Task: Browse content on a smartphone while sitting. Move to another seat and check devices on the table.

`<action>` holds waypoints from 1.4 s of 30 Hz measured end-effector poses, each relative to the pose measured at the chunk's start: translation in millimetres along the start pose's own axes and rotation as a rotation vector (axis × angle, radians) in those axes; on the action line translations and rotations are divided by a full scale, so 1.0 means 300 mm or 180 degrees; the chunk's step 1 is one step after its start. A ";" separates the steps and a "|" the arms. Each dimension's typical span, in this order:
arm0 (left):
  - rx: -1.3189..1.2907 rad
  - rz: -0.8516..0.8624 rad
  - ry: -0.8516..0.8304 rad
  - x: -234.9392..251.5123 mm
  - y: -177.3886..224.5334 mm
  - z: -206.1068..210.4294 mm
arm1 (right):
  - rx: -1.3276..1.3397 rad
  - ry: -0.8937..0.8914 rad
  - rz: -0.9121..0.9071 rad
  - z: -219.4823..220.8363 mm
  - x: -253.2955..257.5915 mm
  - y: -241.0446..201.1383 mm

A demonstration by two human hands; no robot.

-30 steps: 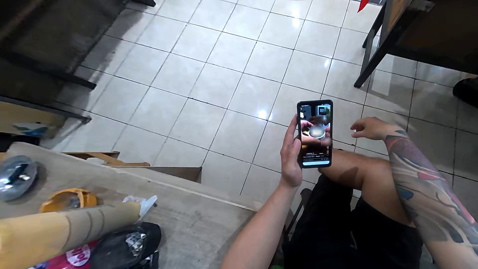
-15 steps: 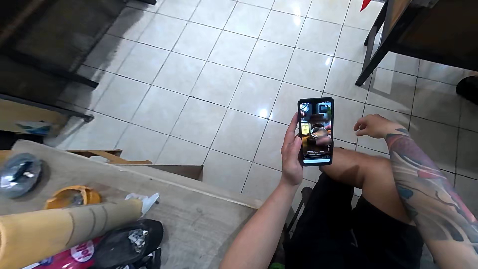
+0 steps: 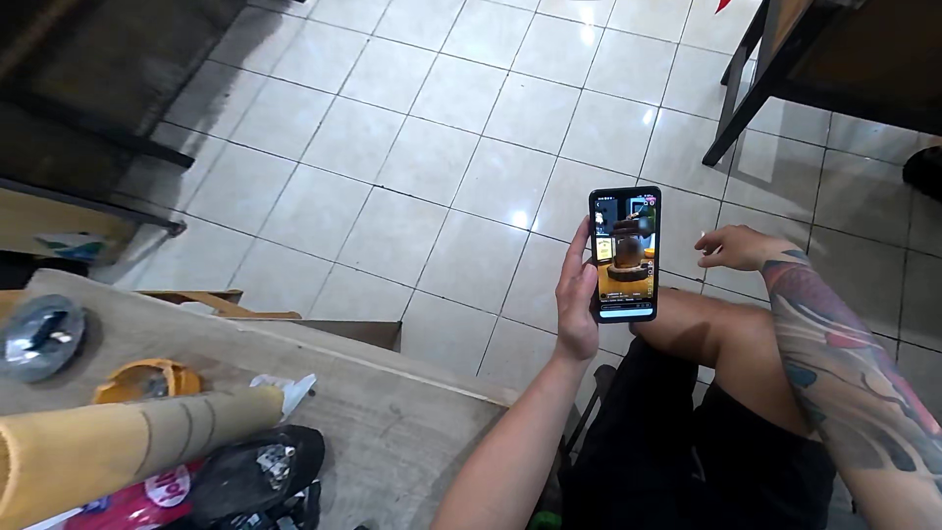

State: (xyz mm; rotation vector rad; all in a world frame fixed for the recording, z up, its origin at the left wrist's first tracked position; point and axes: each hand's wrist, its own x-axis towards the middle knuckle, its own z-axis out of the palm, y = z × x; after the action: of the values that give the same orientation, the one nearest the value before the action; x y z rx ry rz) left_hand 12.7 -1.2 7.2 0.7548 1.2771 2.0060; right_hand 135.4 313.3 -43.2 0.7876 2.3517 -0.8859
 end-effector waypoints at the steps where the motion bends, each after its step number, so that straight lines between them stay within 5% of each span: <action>1: 0.0038 0.0033 -0.0003 0.000 0.000 0.000 | 0.0031 0.0014 -0.0009 0.001 0.001 0.001; 42: 0.0085 -0.0002 0.0061 -0.002 0.022 0.020 | -0.0056 -0.0006 -0.0004 0.003 0.005 -0.006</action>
State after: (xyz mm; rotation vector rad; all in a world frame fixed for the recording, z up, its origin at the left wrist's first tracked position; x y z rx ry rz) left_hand 16.1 -0.4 15.3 0.7494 1.3173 2.0037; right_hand 133.2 312.0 -44.1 0.7781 2.3553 -0.8649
